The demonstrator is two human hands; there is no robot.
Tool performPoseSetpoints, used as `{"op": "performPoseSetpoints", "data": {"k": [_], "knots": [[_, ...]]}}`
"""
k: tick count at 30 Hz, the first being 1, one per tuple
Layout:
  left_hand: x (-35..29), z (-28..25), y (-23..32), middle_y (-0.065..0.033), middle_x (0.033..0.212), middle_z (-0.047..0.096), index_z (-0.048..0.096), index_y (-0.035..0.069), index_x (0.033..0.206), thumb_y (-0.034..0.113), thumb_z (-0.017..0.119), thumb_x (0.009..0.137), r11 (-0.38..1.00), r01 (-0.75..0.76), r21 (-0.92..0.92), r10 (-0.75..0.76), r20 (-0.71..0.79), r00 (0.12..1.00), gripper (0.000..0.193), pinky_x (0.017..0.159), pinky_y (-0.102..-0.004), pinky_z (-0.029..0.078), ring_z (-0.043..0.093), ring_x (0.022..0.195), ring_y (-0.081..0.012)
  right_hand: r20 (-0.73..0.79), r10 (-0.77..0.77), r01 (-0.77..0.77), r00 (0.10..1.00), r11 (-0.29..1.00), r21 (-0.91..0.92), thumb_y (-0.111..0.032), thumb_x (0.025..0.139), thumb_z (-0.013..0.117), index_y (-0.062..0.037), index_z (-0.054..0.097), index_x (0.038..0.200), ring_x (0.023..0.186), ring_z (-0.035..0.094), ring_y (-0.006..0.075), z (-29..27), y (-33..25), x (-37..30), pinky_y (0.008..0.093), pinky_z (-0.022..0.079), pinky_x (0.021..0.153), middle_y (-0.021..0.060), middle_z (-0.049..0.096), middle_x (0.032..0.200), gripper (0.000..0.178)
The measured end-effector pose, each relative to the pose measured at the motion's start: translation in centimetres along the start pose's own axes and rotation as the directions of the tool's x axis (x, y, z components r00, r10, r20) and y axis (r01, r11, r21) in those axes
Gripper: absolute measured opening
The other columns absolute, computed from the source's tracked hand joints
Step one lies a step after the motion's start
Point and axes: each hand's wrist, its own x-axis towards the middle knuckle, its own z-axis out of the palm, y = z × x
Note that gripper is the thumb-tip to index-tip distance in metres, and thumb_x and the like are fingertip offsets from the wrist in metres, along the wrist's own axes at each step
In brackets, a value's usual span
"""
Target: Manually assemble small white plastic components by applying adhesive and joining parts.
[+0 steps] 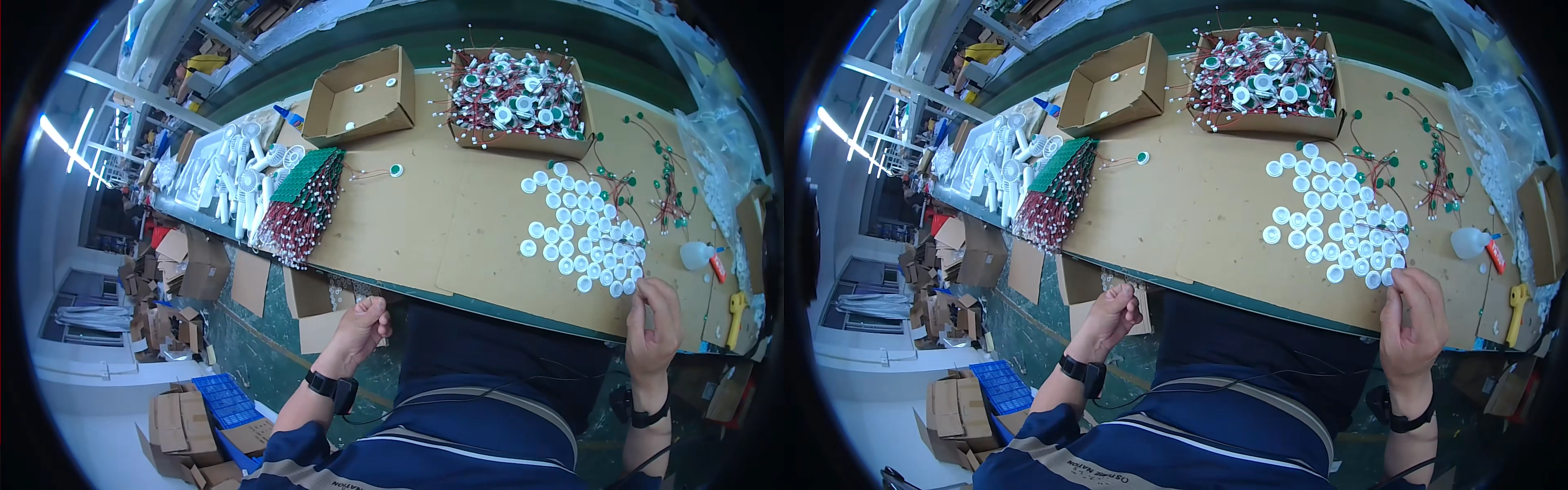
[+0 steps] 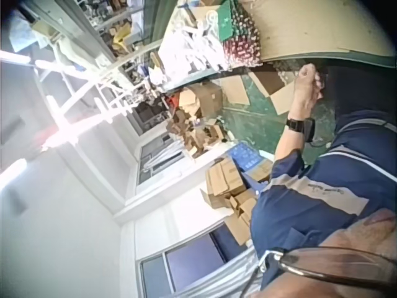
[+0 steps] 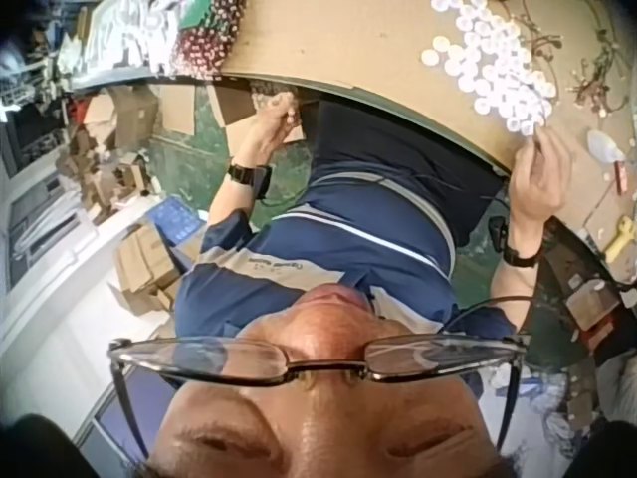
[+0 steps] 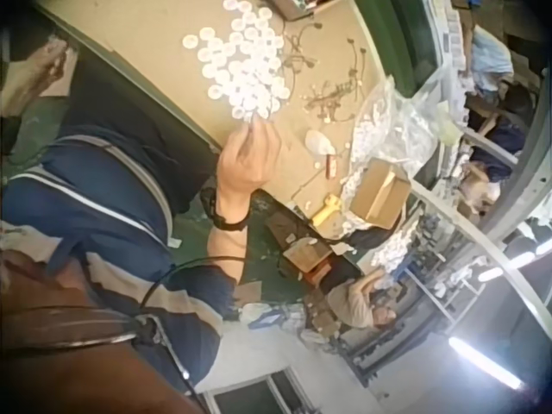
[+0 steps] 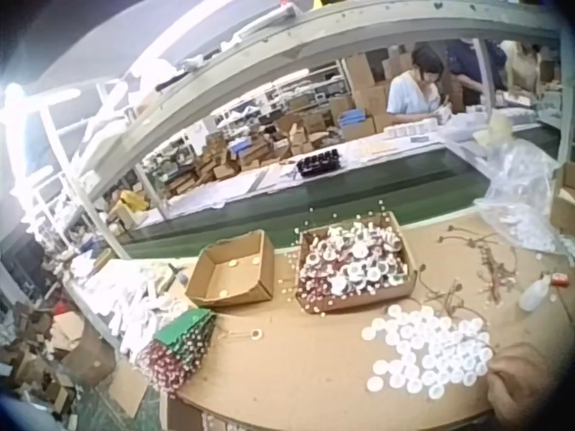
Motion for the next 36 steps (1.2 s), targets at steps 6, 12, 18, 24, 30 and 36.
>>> {"op": "performPoseSetpoints", "data": {"k": [6, 12, 18, 24, 30, 36], "knots": [[-0.7, 1.7, 0.0, 0.0003, 0.072, 0.065, 0.061, 0.015, 0.093, 0.036, 0.072, 0.119, 1.0, -0.003, 0.029, 0.001, 0.071, 0.998, 0.035, 0.062, -0.0299, 0.047, 0.058, 0.06, -0.0118, -0.009, 0.027, -0.027, 1.0, 1.0, 0.013, 0.014, 0.101, 0.072, 0.0044, 0.077, 0.128, 0.114, 0.076, 0.034, -0.7, -0.3, -0.2, 0.0409, 0.062, 0.098, 0.0204, 0.076, 0.125, 0.029], [-1.7, 5.3, 0.6, -0.0031, 0.067, 0.065, 0.055, 0.015, 0.085, 0.031, 0.069, 0.12, 0.952, -0.115, 0.284, 0.075, 0.147, 0.986, 0.041, 0.059, -0.0294, 0.048, 0.063, 0.058, -0.0138, -0.023, 0.02, -0.02, 1.0, 1.0, -0.012, 0.013, 0.1, 0.074, 0.0041, 0.078, 0.127, 0.112, 0.077, 0.0342, -0.8, -0.1, -0.6, 0.0409, 0.062, 0.097, 0.0205, 0.077, 0.124, 0.029], [-2.9, 10.7, 3.2, -0.0102, 0.081, 0.078, 0.068, 0.007, 0.096, 0.016, 0.069, 0.117, 0.712, -0.384, 0.588, 0.144, 0.413, 0.899, 0.023, 0.071, -0.0335, 0.061, 0.076, 0.073, -0.0187, -0.042, -0.031, 0.031, 0.999, 0.999, -0.016, 0.013, 0.098, 0.076, 0.004, 0.079, 0.126, 0.106, 0.078, 0.033, -0.2, -0.2, -0.4, 0.0377, 0.064, 0.09, 0.0201, 0.078, 0.121, 0.03], [-0.3, 17.1, 4.3, -0.0148, 0.106, 0.086, 0.08, 0.001, 0.126, 0.003, 0.077, 0.106, 0.158, -0.724, 0.672, 0.344, 0.65, 0.678, 0.021, 0.088, -0.0381, 0.066, 0.084, 0.098, -0.0284, -0.079, -0.026, 0.02, 0.997, 0.997, -0.074, 0.012, 0.098, 0.077, 0.0034, 0.08, 0.124, 0.102, 0.079, 0.0309, -1.1, 0.2, 0.7, 0.0367, 0.065, 0.088, 0.0188, 0.078, 0.119, 0.028], [3.6, 22.2, 3.4, -0.0167, 0.139, 0.078, 0.075, 0.003, 0.144, 0.004, 0.08, 0.099, -0.288, -0.81, 0.51, 0.433, 0.824, 0.365, 0.045, 0.115, -0.0482, 0.057, 0.073, 0.132, -0.0401, -0.062, 0.214, -0.22, 0.975, 0.966, -0.132, 0.004, 0.098, 0.079, 0.001, 0.081, 0.121, 0.1, 0.079, 0.0295, -3.1, 1.2, 0.5, 0.0376, 0.064, 0.086, 0.0157, 0.079, 0.119, 0.023], [4.7, 22.5, 2.0, -0.0165, 0.147, 0.074, 0.072, 0.005, 0.149, 0.003, 0.082, 0.097, -0.381, -0.769, 0.512, 0.414, 0.839, 0.354, 0.053, 0.12, -0.0501, 0.054, 0.069, 0.139, -0.0388, 0.05, 0.213, -0.188, 0.976, 0.932, -0.309, 0.0, 0.097, 0.08, -0.0003, 0.081, 0.12, 0.103, 0.078, 0.0339, -3.6, 2.8, -0.7, 0.0409, 0.064, 0.09, 0.0157, 0.079, 0.117, 0.023]]}}
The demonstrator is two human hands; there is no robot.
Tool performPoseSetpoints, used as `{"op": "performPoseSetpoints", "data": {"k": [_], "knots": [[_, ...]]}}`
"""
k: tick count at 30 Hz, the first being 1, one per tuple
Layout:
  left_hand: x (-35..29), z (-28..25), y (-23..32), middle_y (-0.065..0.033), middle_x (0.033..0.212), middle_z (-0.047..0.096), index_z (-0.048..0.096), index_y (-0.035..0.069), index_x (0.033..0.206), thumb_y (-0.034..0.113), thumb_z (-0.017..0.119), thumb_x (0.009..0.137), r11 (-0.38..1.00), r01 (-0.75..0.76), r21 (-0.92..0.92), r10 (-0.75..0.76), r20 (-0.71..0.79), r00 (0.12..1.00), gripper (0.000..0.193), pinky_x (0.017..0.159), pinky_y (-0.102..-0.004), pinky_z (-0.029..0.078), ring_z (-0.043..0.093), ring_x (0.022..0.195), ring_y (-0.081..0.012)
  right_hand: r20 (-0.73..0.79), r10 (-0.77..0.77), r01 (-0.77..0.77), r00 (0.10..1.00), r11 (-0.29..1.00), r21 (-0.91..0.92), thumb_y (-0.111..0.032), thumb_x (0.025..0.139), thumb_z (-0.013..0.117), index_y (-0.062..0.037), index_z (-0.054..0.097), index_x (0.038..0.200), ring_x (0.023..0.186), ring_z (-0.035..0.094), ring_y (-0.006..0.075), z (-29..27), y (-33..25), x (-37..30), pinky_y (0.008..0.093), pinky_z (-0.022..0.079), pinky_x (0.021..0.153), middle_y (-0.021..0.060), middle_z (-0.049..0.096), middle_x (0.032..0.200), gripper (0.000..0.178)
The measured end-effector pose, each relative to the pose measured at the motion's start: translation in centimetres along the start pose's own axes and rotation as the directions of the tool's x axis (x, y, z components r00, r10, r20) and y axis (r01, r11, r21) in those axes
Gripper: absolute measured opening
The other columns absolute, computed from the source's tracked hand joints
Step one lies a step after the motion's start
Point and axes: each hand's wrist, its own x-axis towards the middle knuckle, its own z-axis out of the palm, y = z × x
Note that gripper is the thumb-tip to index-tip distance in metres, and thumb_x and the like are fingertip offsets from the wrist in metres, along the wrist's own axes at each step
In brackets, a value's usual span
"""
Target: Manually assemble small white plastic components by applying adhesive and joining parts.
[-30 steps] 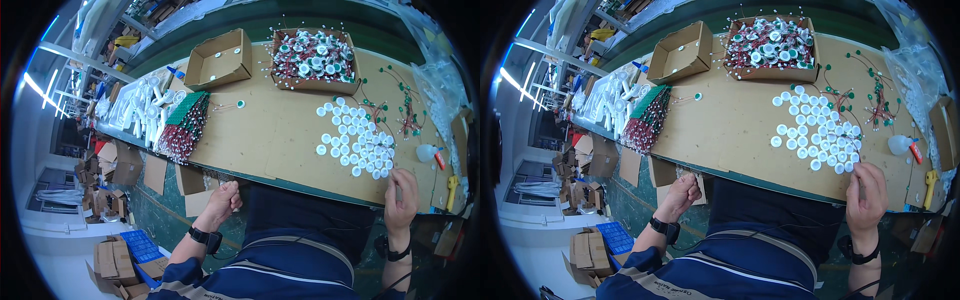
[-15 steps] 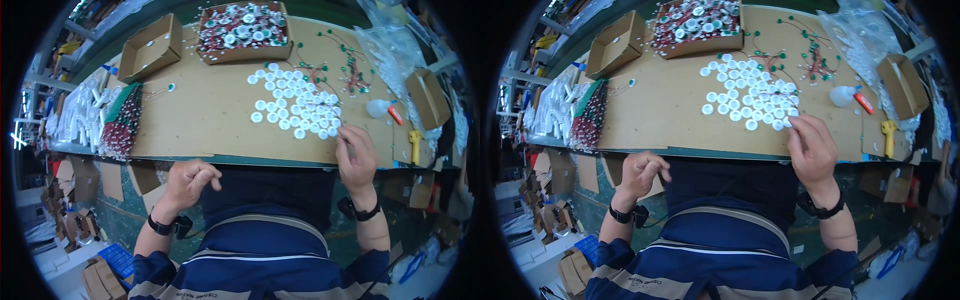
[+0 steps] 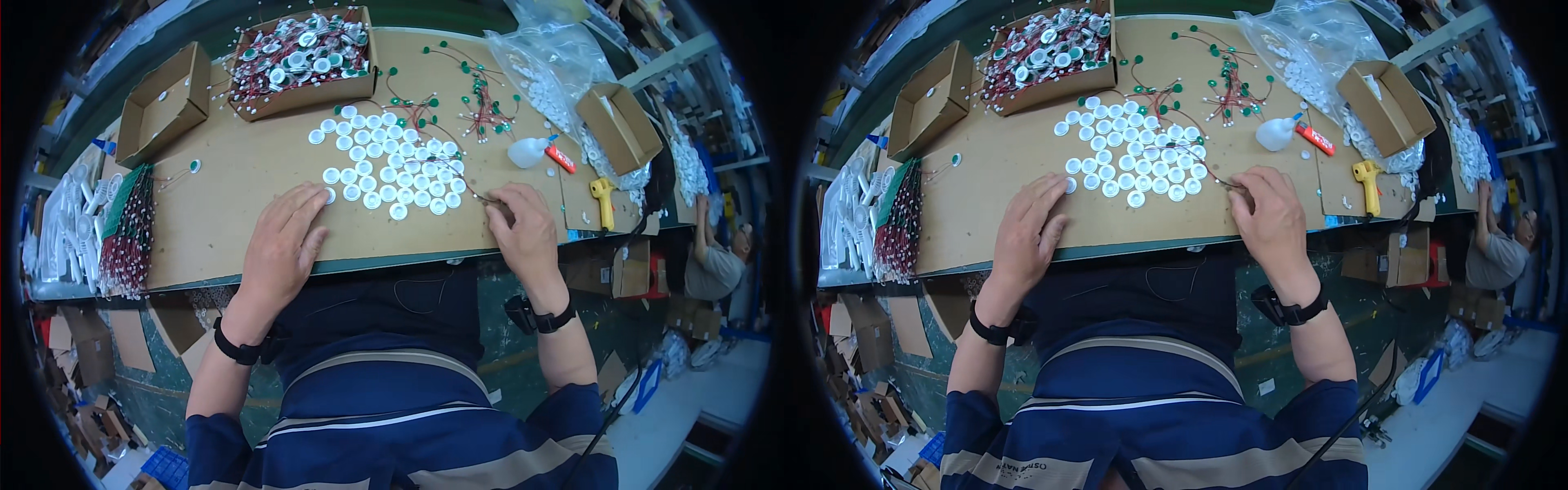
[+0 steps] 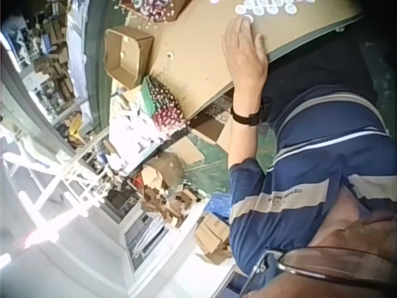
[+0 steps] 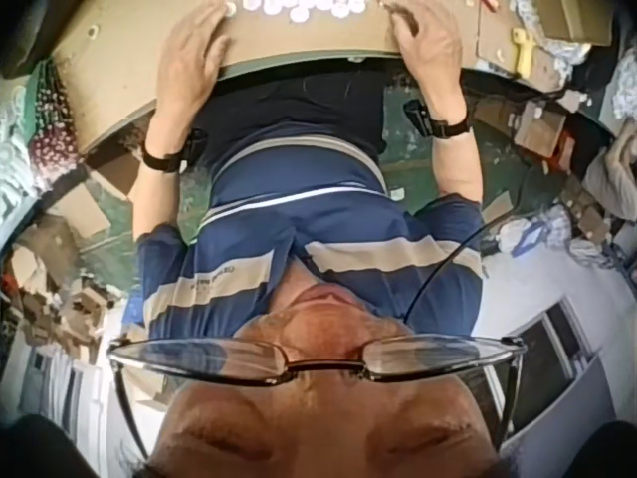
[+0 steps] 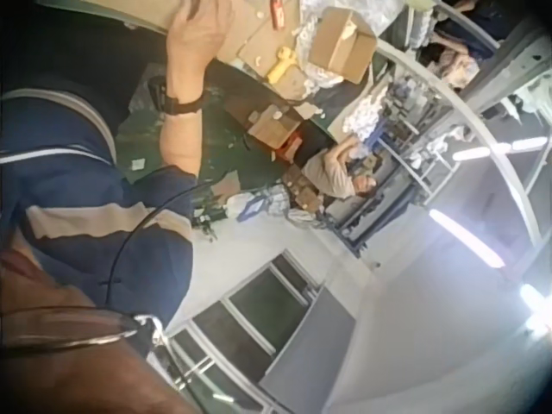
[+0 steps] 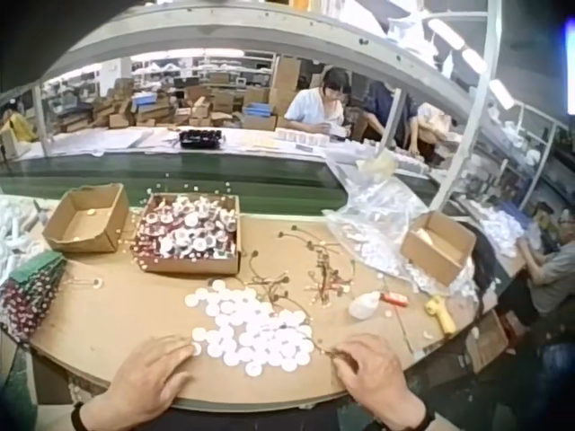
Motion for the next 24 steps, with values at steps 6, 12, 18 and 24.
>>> {"op": "performPoseSetpoints", "data": {"k": [6, 12, 18, 24], "knots": [[-0.5, 0.4, 0.0, -0.0143, 0.136, 0.079, 0.076, 0.006, 0.141, 0.002, 0.085, 0.094, 0.997, -0.047, -0.063, 0.046, -0.022, 0.999, 0.048, 0.117, -0.0493, 0.056, 0.072, 0.134, -0.0371, 0.015, 0.029, -0.029, 0.999, 1.0, -0.011, -0.001, 0.096, 0.081, -0.001, 0.081, 0.118, 0.106, 0.077, 0.0378, -0.2, 0.3, 0.3, 0.0446, 0.063, 0.095, 0.0164, 0.078, 0.117, 0.023], [-0.6, -0.1, 0.2, -0.0127, 0.129, 0.081, 0.078, 0.006, 0.136, 0.002, 0.086, 0.093, 0.993, -0.075, -0.091, 0.072, -0.036, 0.997, 0.044, 0.114, -0.0484, 0.057, 0.074, 0.13, -0.036, 0.011, -0.025, 0.026, 1.0, 0.989, -0.148, 0.0, 0.098, 0.079, -0.0011, 0.081, 0.118, 0.102, 0.077, 0.0363, -0.4, 1.0, 0.8, 0.0421, 0.063, 0.091, 0.0163, 0.078, 0.117, 0.02], [-0.5, 0.0, 0.5, -0.0138, 0.13, 0.08, 0.078, 0.007, 0.136, 0.003, 0.084, 0.095, 0.984, -0.089, -0.152, 0.091, 0.009, 0.996, 0.042, 0.111, -0.0477, 0.058, 0.074, 0.127, -0.0364, -0.041, 0.167, -0.153, 0.985, 0.959, 0.24, 0.005, 0.101, 0.073, -0.0006, 0.082, 0.119, 0.097, 0.078, 0.0317, -1.7, -1.3, 1.2, 0.0385, 0.063, 0.086, 0.0153, 0.079, 0.112, 0.022], [-0.3, 0.3, 0.9, -0.0151, 0.129, 0.079, 0.077, 0.006, 0.136, 0.002, 0.083, 0.097, 0.959, -0.026, -0.283, -0.005, -0.109, 0.994, 0.04, 0.107, -0.0473, 0.06, 0.074, 0.126, -0.0379, 0.044, -0.087, 0.065, 0.995, 0.928, 0.367, 0.007, 0.1, 0.072, 0.0007, 0.082, 0.122, 0.098, 0.079, 0.0281, -0.4, -6.5, 1.5, 0.0363, 0.062, 0.086, 0.014, 0.08, 0.112, 0.025]]}}
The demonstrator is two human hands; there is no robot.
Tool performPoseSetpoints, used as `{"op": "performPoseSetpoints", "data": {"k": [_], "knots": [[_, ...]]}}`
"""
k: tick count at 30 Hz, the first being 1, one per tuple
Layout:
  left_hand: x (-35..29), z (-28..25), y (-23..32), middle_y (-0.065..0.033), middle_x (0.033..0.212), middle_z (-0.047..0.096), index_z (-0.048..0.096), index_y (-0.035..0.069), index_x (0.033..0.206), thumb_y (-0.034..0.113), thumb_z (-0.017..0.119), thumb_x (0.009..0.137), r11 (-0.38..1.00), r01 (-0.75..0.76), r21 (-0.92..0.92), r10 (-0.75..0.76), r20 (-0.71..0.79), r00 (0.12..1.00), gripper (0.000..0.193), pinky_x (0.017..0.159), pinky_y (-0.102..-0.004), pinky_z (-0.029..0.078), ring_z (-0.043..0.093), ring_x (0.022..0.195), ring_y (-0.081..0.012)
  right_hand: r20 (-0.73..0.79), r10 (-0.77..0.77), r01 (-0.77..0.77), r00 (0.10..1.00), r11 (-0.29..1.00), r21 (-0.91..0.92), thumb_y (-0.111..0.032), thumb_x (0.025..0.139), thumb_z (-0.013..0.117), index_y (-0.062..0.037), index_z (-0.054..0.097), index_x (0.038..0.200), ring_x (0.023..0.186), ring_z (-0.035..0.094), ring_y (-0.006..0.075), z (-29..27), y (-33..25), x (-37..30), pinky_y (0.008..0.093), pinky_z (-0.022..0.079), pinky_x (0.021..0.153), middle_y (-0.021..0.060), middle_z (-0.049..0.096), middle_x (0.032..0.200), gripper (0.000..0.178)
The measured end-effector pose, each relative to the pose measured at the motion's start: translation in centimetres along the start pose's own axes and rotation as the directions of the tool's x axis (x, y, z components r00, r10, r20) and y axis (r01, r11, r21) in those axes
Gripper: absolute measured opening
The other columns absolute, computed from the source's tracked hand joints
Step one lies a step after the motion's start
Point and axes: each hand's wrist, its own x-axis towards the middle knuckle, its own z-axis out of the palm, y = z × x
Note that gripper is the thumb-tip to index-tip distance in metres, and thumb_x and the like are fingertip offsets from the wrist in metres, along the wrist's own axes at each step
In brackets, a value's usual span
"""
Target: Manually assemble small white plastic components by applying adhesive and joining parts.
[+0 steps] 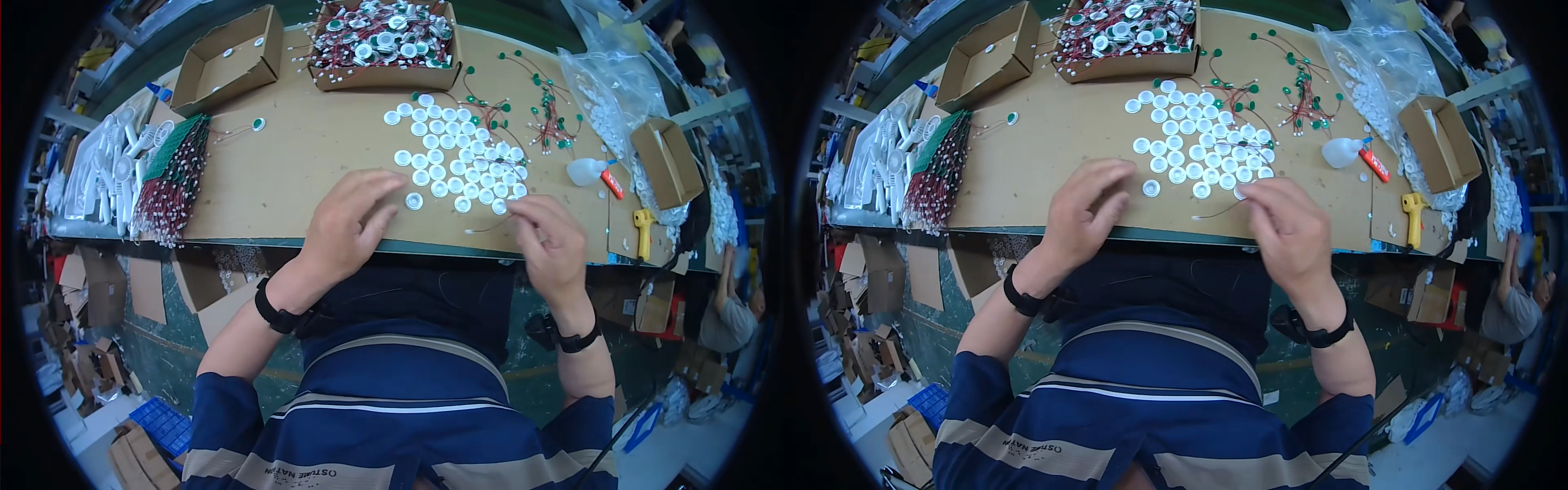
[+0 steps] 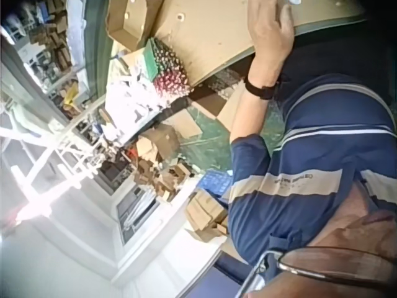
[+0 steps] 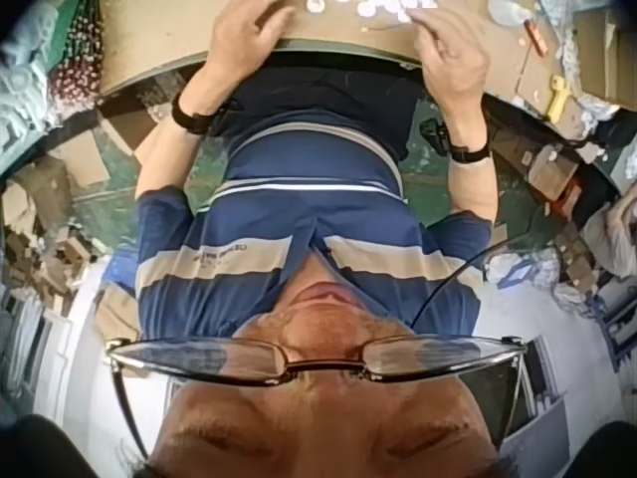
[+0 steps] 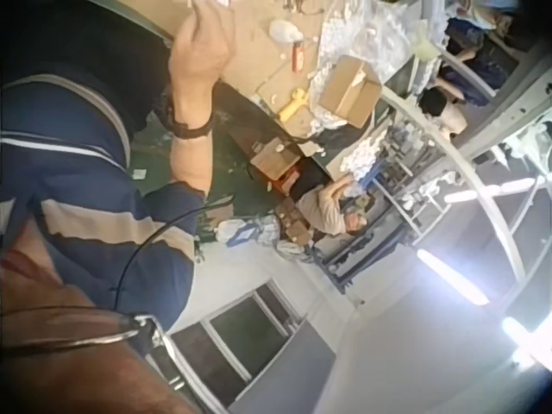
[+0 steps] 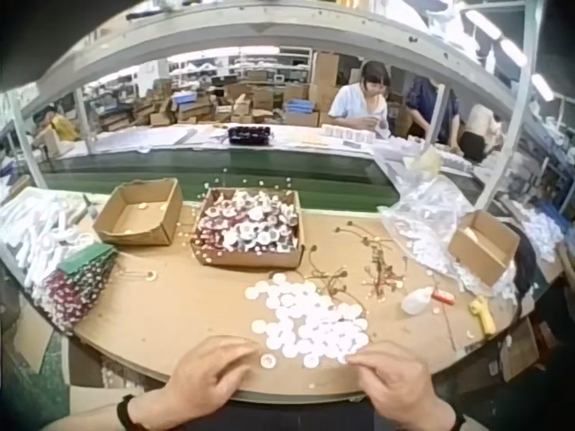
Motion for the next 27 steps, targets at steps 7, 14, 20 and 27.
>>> {"op": "performPoseSetpoints", "data": {"k": [7, 14, 20, 27], "knots": [[0.6, -1.0, 2.7, -0.0155, 0.133, 0.079, 0.077, 0.004, 0.139, 0.004, 0.081, 0.098, 0.998, 0.053, 0.023, -0.054, 0.037, 0.998, 0.041, 0.108, -0.0459, 0.06, 0.075, 0.124, -0.0375, 0.254, -0.204, 0.18, 0.945, 0.977, 0.117, 0.004, 0.096, 0.082, -0.002, 0.081, 0.127, 0.098, 0.079, 0.0273, 4.4, -1.4, 0.0, 0.036, 0.063, 0.085, 0.0136, 0.081, 0.112, 0.032], [0.9, 0.8, 0.3, -0.014, 0.127, 0.08, 0.075, 0.005, 0.141, 0.004, 0.085, 0.093, 0.988, 0.15, 0.03, -0.152, 0.101, 0.983, 0.05, 0.108, -0.0469, 0.058, 0.073, 0.121, -0.036, 0.346, -0.071, 0.033, 0.935, 0.993, 0.113, 0.001, 0.096, 0.085, -0.0046, 0.08, 0.129, 0.087, 0.078, 0.025, 4.7, -1.2, -0.6, 0.0352, 0.062, 0.077, 0.0127, 0.082, 0.112, 0.034], [1.3, 1.6, 0.2, -0.0101, 0.122, 0.08, 0.072, 0.009, 0.145, 0.004, 0.091, 0.088, 0.99, 0.136, 0.046, -0.14, 0.101, 0.985, 0.06, 0.107, -0.0453, 0.059, 0.073, 0.12, -0.0329, 0.336, -0.008, -0.035, 0.942, 0.992, 0.122, 0.0, 0.096, 0.086, -0.0041, 0.083, 0.122, 0.085, 0.078, 0.0236, 4.5, -0.9, -1.2, 0.0345, 0.063, 0.077, 0.011, 0.083, 0.107, 0.026], [1.5, 2.1, 0.1, -0.0088, 0.118, 0.08, 0.075, 0.009, 0.142, 0.006, 0.094, 0.085, 0.99, 0.128, 0.066, -0.133, 0.077, 0.988, 0.06, 0.105, -0.0449, 0.059, 0.073, 0.115, -0.0323, 0.337, -0.047, 0.007, 0.94, 0.993, 0.118, 0.001, 0.095, 0.085, -0.0032, 0.086, 0.114, 0.09, 0.08, 0.0224, 4.1, -0.5, -1.0, 0.0343, 0.063, 0.079, 0.0095, 0.083, 0.106, 0.019]]}}
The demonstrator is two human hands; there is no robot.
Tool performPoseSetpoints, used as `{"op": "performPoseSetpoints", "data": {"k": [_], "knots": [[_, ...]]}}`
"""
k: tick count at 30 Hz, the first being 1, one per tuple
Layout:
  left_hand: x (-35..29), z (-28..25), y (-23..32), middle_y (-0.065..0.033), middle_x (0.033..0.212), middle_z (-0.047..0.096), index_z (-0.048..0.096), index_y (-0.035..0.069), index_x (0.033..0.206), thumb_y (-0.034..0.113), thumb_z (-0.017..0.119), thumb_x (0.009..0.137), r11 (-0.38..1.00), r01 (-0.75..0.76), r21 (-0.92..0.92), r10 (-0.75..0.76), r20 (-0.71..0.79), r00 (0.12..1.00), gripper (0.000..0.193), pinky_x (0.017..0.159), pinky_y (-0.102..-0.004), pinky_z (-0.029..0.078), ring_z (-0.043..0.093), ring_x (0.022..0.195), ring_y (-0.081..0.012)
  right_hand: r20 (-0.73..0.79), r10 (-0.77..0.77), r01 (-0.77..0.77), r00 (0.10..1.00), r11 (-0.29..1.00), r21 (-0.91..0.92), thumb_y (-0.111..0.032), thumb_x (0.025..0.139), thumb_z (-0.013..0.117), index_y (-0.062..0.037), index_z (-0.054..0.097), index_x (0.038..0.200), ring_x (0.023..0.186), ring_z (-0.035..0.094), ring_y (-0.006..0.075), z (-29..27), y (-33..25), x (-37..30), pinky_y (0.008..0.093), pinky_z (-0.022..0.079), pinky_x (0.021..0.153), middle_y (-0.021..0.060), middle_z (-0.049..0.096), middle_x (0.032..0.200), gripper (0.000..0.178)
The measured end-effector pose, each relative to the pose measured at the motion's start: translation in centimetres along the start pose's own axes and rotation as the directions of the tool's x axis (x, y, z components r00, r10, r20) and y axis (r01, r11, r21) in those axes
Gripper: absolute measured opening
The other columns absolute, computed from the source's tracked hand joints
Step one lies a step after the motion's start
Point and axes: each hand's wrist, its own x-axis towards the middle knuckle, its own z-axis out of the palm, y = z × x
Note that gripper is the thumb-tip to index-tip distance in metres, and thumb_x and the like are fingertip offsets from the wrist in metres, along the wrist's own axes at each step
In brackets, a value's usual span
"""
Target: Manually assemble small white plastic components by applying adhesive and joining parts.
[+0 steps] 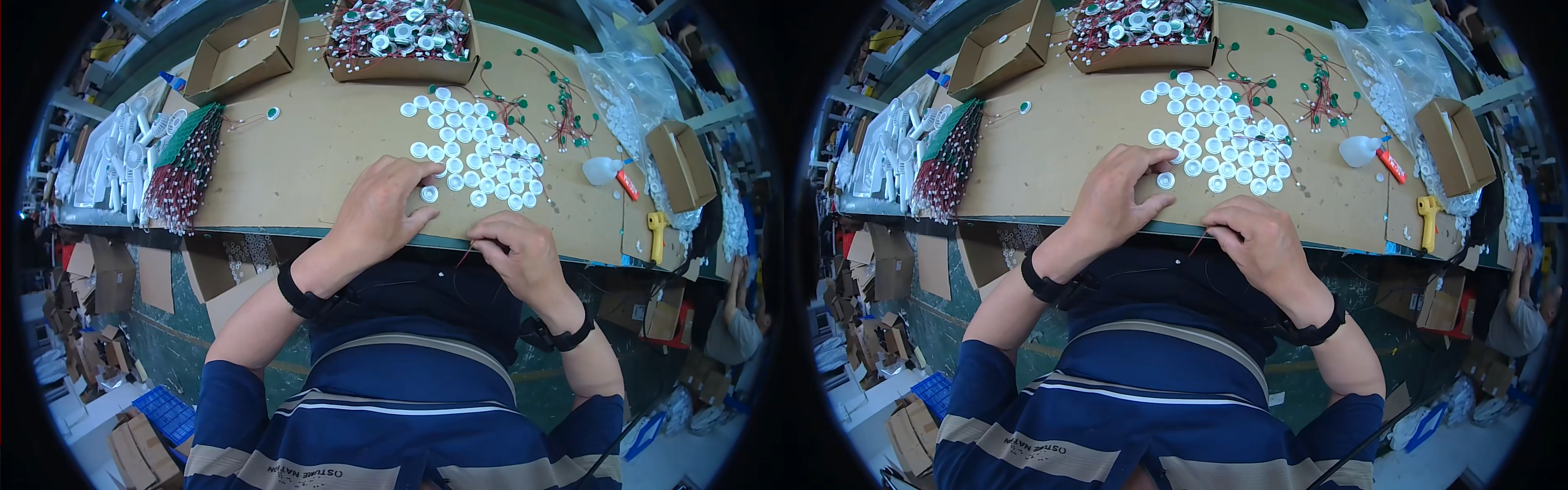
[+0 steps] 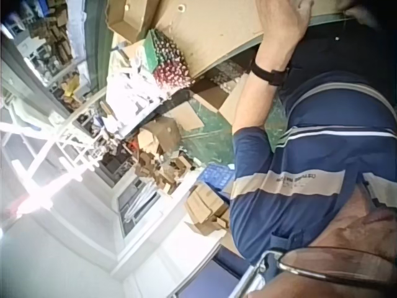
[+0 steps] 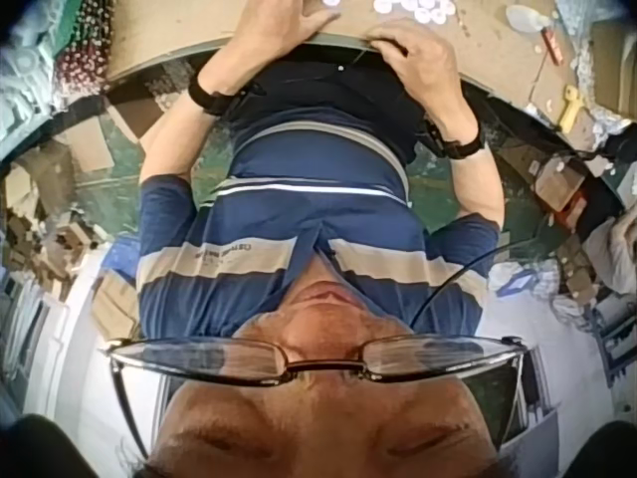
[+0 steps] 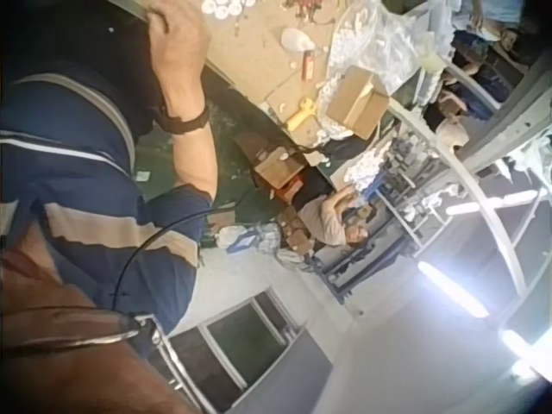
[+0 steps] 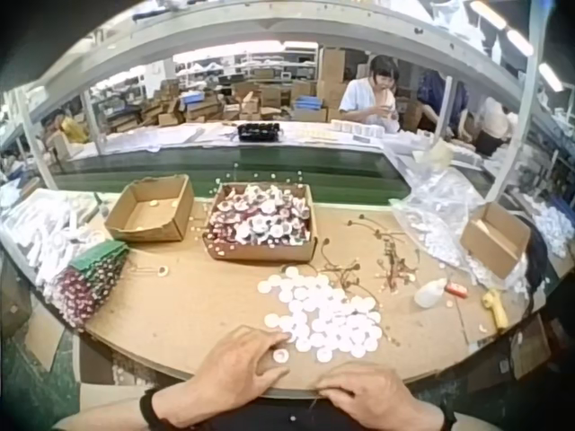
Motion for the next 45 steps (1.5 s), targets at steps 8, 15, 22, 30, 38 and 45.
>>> {"op": "performPoseSetpoints", "data": {"k": [8, 15, 22, 30, 38, 45], "knots": [[0.0, -0.2, 0.1, -0.008, 0.115, 0.079, 0.076, 0.008, 0.142, 0.006, 0.088, 0.09, 0.999, -0.013, -0.032, 0.015, 0.066, 0.998, 0.053, 0.106, -0.0461, 0.057, 0.072, 0.114, -0.0332, 0.011, -0.03, 0.029, 0.999, 0.995, 0.093, 0.005, 0.095, 0.083, -0.0016, 0.086, 0.114, 0.091, 0.08, 0.0257, 0.1, 0.4, -0.2, 0.0351, 0.063, 0.081, 0.0108, 0.081, 0.106, 0.02], [-0.3, -0.5, -0.5, -0.0089, 0.117, 0.081, 0.075, 0.011, 0.145, 0.003, 0.085, 0.091, 0.983, -0.156, -0.101, 0.169, 0.137, 0.976, 0.056, 0.104, -0.0456, 0.058, 0.074, 0.113, -0.0325, 0.049, 0.051, -0.055, 0.997, 0.995, 0.083, 0.004, 0.097, 0.082, -0.0004, 0.085, 0.121, 0.093, 0.079, 0.0248, 0.2, -0.6, 0.0, 0.0344, 0.063, 0.085, 0.0111, 0.081, 0.107, 0.024], [0.4, 0.0, -0.3, -0.0129, 0.12, 0.08, 0.074, 0.01, 0.147, 0.001, 0.081, 0.093, 0.982, -0.077, -0.174, 0.108, 0.175, 0.979, 0.054, 0.106, -0.0484, 0.058, 0.074, 0.116, -0.0363, 0.042, 0.144, -0.149, 0.989, 0.975, 0.167, 0.002, 0.101, 0.081, -0.0006, 0.083, 0.122, 0.09, 0.079, 0.019, 0.2, -0.1, 0.8, 0.0336, 0.064, 0.083, 0.0085, 0.083, 0.105, 0.022], [0.0, -0.4, 1.3, -0.0158, 0.123, 0.082, 0.079, 0.005, 0.136, 0.005, 0.085, 0.094, 0.973, -0.133, -0.19, 0.148, 0.066, 0.987, 0.043, 0.103, -0.0472, 0.061, 0.076, 0.115, -0.0387, -0.007, 0.205, -0.205, 0.979, 0.976, 0.069, -0.014, 0.104, 0.079, -0.0059, 0.081, 0.122, 0.088, 0.081, 0.021, 0.6, 0.1, 0.0, 0.0379, 0.064, 0.082, 0.0119, 0.083, 0.103, 0.02], [-2.2, -0.4, 3.2, -0.0145, 0.105, 0.085, 0.083, 0.0, 0.121, 0.007, 0.089, 0.096, 0.903, 0.256, -0.346, -0.191, 0.211, 0.959, 0.027, 0.082, -0.0375, 0.064, 0.082, 0.091, -0.0256, -0.096, -0.05, 0.066, 0.994, 0.982, 0.179, -0.01, 0.102, 0.081, -0.0062, 0.082, 0.119, 0.098, 0.079, 0.0368, 1.7, -1.2, 0.2, 0.0455, 0.063, 0.086, 0.0154, 0.081, 0.107, 0.018], [-1.4, -0.8, 3.6, -0.0104, 0.096, 0.084, 0.083, -0.003, 0.116, 0.005, 0.084, 0.101, 0.878, 0.342, -0.335, -0.251, 0.285, 0.925, 0.017, 0.076, -0.0306, 0.061, 0.078, 0.082, -0.0147, -0.211, -0.264, 0.29, 0.941, 0.952, 0.099, -0.005, 0.099, 0.084, -0.0048, 0.082, 0.122, 0.093, 0.079, 0.0336, 1.4, -0.5, 0.9, 0.043, 0.064, 0.08, 0.0125, 0.082, 0.105, 0.023]]}}
